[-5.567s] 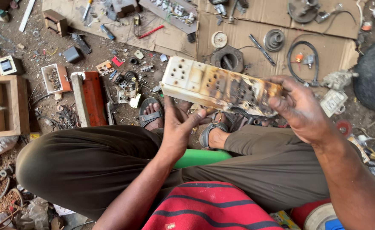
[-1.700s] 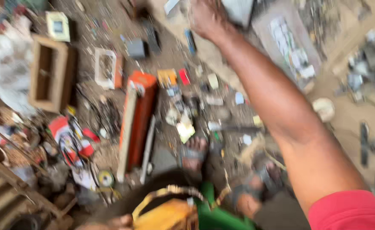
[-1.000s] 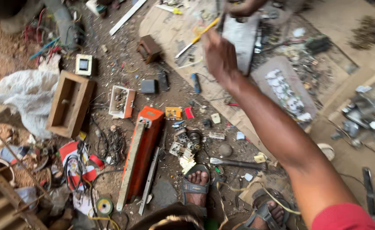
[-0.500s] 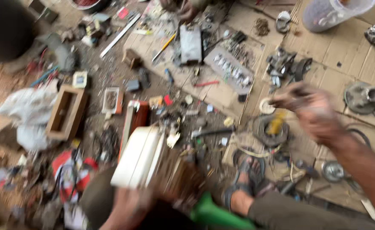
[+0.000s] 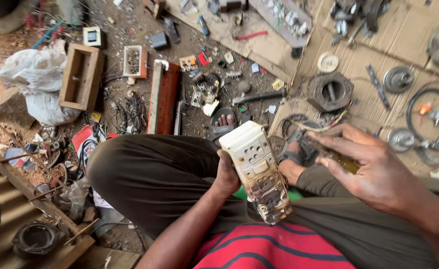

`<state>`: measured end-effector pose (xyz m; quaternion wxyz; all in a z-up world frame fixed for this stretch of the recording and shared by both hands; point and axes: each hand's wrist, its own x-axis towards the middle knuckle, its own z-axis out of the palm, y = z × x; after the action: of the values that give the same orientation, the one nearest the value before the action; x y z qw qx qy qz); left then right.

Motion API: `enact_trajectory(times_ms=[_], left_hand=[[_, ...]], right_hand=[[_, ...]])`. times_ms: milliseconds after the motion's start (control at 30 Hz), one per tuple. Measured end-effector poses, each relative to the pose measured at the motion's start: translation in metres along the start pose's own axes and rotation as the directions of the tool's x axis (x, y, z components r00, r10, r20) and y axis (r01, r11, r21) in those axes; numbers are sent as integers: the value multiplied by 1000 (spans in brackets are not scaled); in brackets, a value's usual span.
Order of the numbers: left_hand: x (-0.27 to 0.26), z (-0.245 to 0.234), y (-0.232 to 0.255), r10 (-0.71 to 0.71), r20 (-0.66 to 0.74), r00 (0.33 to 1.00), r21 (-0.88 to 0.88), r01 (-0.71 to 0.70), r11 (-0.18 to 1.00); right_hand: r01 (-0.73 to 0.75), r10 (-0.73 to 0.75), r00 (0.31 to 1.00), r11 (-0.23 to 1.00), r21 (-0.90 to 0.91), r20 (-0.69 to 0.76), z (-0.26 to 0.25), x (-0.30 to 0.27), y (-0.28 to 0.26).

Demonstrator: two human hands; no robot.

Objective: The person sits cross-legged and uses a screwdriver to open a white plastic electrical box. They remove the cover, manipulate internal wires and components, and then reassemble the box.

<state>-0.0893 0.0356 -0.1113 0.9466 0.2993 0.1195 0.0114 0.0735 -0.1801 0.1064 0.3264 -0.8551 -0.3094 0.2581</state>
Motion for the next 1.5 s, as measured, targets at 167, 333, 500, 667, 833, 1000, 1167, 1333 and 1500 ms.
enact_trajectory(times_ms=[167, 333, 500, 667, 833, 1000, 1167, 1333, 1500], left_hand=[[-5, -5, -2, -156, 85, 984, -205, 171, 964], [7, 7, 3, -325, 79, 942, -305, 334, 892], [11, 9, 6, -384, 21, 923, -417, 357, 836], [11, 11, 5, -363, 45, 931, -459, 342, 820], [14, 14, 7, -399, 82, 913, -480, 387, 787], [12, 11, -2, -436, 64, 898, -473, 412, 779], [8, 8, -11, -316, -78, 945, -96, 309, 946], [11, 13, -6, -200, -136, 970, 182, 223, 958], [22, 28, 13, -156, -105, 982, 383, 184, 905]], right_hand=[[100, -99, 995, 994, 33, -22, 1, 13, -5], [-208, 235, 947, 968, -137, 220, -2, 20, 6], [-62, 65, 988, 998, -31, 139, 0, 28, 16], [48, -49, 995, 999, 4, 90, 1, 28, 24], [-81, 78, 991, 996, 22, 110, 2, 23, 27], [-83, 79, 990, 996, 36, 121, 1, 19, 30], [25, -31, 998, 993, 113, 50, 5, 20, 27], [113, -123, 989, 987, 117, 77, 10, 25, 20], [177, -179, 979, 984, 31, 101, 16, 32, 11]])
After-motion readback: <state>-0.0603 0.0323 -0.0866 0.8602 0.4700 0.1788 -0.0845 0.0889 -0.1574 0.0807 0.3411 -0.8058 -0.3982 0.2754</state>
